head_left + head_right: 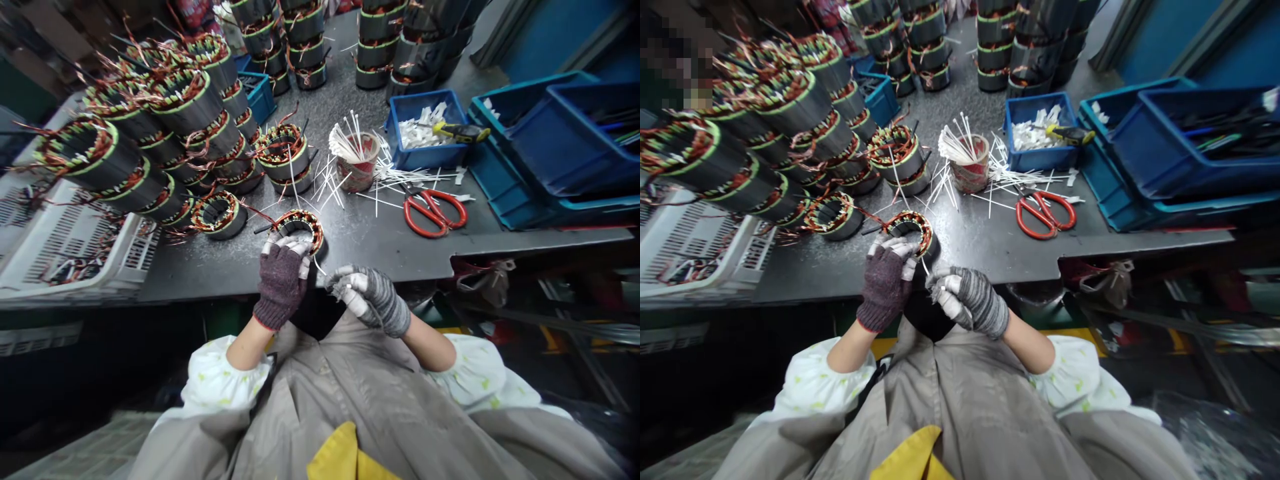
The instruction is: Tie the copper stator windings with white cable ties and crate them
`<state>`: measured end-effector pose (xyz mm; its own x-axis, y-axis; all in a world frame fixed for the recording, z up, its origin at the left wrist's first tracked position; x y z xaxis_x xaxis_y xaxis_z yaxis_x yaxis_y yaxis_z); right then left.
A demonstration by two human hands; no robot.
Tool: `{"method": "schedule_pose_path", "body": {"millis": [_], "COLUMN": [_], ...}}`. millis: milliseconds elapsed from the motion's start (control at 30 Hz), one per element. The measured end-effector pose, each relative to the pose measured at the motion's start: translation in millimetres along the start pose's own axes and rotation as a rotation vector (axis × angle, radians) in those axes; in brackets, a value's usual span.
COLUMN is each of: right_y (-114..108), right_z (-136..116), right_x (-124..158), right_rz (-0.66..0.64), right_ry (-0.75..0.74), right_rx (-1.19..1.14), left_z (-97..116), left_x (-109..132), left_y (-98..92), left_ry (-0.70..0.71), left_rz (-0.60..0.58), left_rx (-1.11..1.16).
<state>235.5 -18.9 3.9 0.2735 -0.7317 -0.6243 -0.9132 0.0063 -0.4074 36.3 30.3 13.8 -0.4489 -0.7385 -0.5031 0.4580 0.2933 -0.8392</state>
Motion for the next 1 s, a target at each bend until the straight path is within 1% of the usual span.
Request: {"method": "schedule_pose_path", "body": {"millis": [100,233,300,467,733,867,1000], "right_y": [-5.8,-6.8,-5.0,-1.9,-6.4,-5.6,-0.5], "right_z": [-3.7,-5.6,-4.1,-0.2,-1.0,0.5,3.8], "right_x": [2.3,5.0,4.6,3.3,3.7,4.6,5.3], "right_rz": [0.008,0.018,0.012,-0.038,-0.031,-0.04,-0.051], "right_ry": [0.042,0.038,0.035,0.039,0.003,0.027,0.037], "right_rx": [0.031,0.005,-0.009,-0.025,-0.012,-0.024,-0.045], "left_z": [-0.3,0.7,1.7,2.2,-1.0,0.0,1.0], "left_x": [0.7,0.9,0.5,0.2,1.1,0.4,0.6], "left_y": [1.6,3.1,3.2,2.2,3.1,3.8,4.5], "left_ry": [0.012,0.052,0.071,0.045,-0.003,-0.017,0.001], "left_rz": [0.007,0.088,0.111,0.082,0.04,0.044,0.073], "left_rx": [0.006,-0.023,-0.032,-0.015,0.014,0.01,0.013]}}
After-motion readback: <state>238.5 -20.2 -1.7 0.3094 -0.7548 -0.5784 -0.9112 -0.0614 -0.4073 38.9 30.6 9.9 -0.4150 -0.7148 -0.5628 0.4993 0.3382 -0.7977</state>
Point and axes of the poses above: each hand's wrist, its own x-axis away from the middle knuckle, its own y-axis out of the palm, z = x × y, the point moved 3 cm from there along -x, towards the middle knuckle, and after that the axes turned 4 degrees about x, right-handed, at the moved point
